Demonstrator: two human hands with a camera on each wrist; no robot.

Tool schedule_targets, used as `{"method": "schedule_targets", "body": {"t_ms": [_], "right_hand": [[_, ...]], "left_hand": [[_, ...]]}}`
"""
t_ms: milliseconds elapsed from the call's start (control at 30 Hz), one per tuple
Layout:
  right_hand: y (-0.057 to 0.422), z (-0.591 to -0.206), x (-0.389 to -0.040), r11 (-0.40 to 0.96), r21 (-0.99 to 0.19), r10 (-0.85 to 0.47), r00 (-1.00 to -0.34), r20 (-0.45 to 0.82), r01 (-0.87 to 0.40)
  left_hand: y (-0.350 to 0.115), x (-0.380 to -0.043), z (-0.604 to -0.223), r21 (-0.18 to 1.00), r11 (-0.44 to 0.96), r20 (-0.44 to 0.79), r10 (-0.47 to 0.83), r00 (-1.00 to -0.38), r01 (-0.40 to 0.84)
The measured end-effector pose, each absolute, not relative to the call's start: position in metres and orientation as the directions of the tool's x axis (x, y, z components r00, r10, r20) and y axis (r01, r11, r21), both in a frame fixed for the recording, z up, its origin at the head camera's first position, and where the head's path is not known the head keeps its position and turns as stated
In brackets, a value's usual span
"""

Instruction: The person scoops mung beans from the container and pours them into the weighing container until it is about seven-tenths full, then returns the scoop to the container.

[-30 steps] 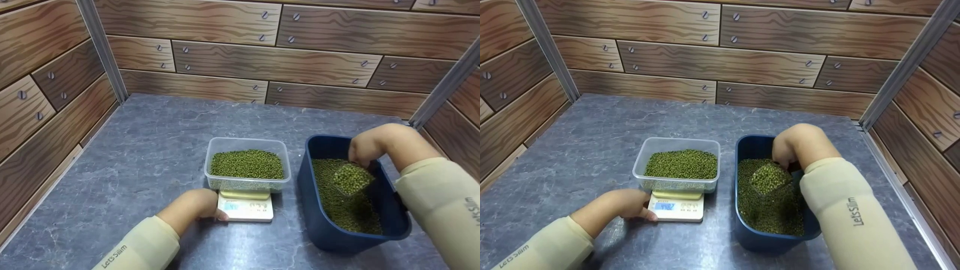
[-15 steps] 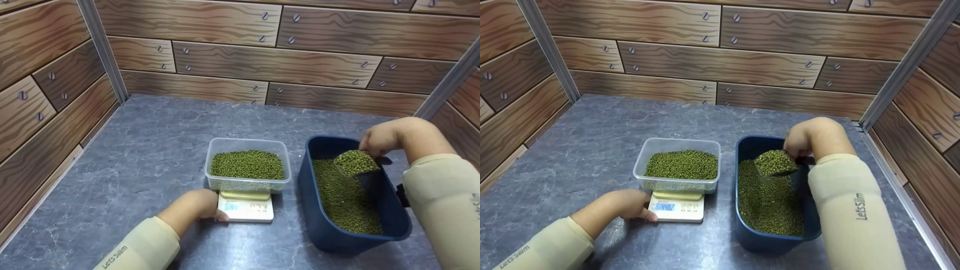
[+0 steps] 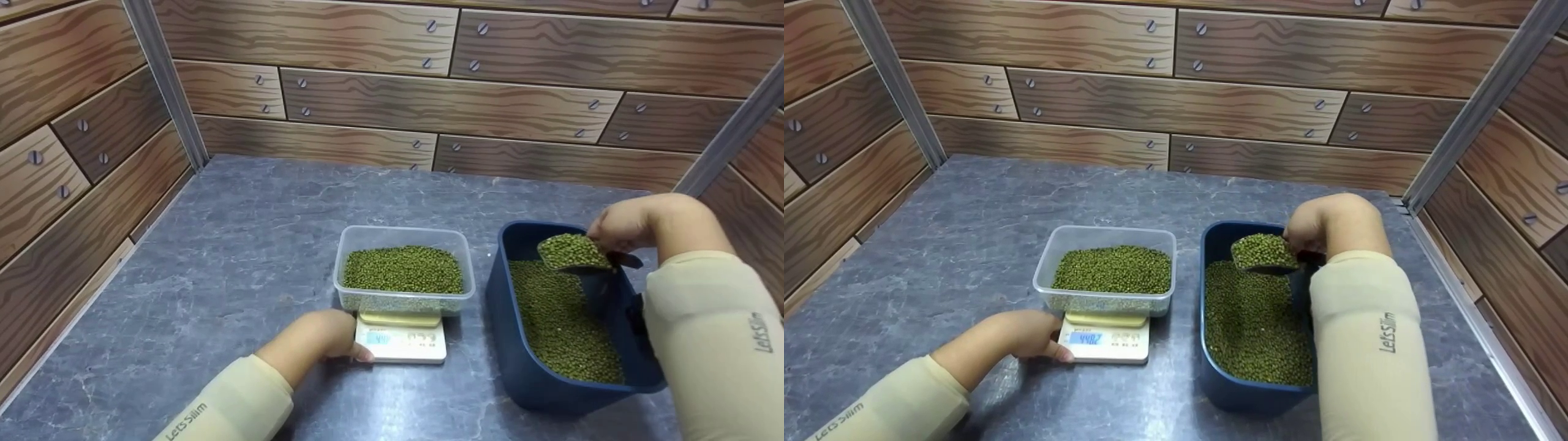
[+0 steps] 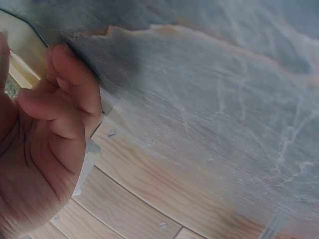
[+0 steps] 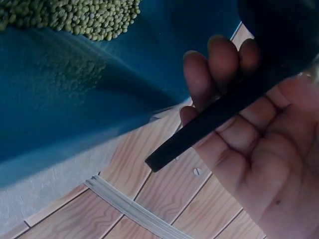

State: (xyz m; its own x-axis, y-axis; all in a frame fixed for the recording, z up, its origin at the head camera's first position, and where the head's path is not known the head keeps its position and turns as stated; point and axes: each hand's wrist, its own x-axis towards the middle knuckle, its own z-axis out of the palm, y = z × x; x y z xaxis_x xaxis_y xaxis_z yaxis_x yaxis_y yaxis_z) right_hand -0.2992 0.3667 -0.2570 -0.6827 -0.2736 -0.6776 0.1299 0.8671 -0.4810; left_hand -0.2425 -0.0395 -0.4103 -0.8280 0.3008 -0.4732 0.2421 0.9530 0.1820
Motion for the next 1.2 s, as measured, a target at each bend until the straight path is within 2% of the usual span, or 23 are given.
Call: {"method": "schedule_targets", "body": {"t_ms": [233, 833, 1200], "right_hand": [[0.365, -0.259, -0.3, 0.877, -0.467, -0.266, -0.698, -0.664, 0.11], [0.363, -0.258, -0.298, 0.889, -0.442, -0.258, -0.672, -0.694, 0.116], [0.343, -0.248, -0.303, 0.902, -0.427, -0.262, -0.709, -0.655, 0.061]], "left_hand": [[-0.04, -0.243, -0.411, 0.203, 0.954, -0.479, 0.294, -0.827, 0.221], [-0.039, -0.242, -0.411, 0.195, 0.955, -0.485, 0.291, -0.825, 0.222], [-0.039, -0.242, -0.409, 0.189, 0.953, -0.481, 0.301, -0.823, 0.237]]}}
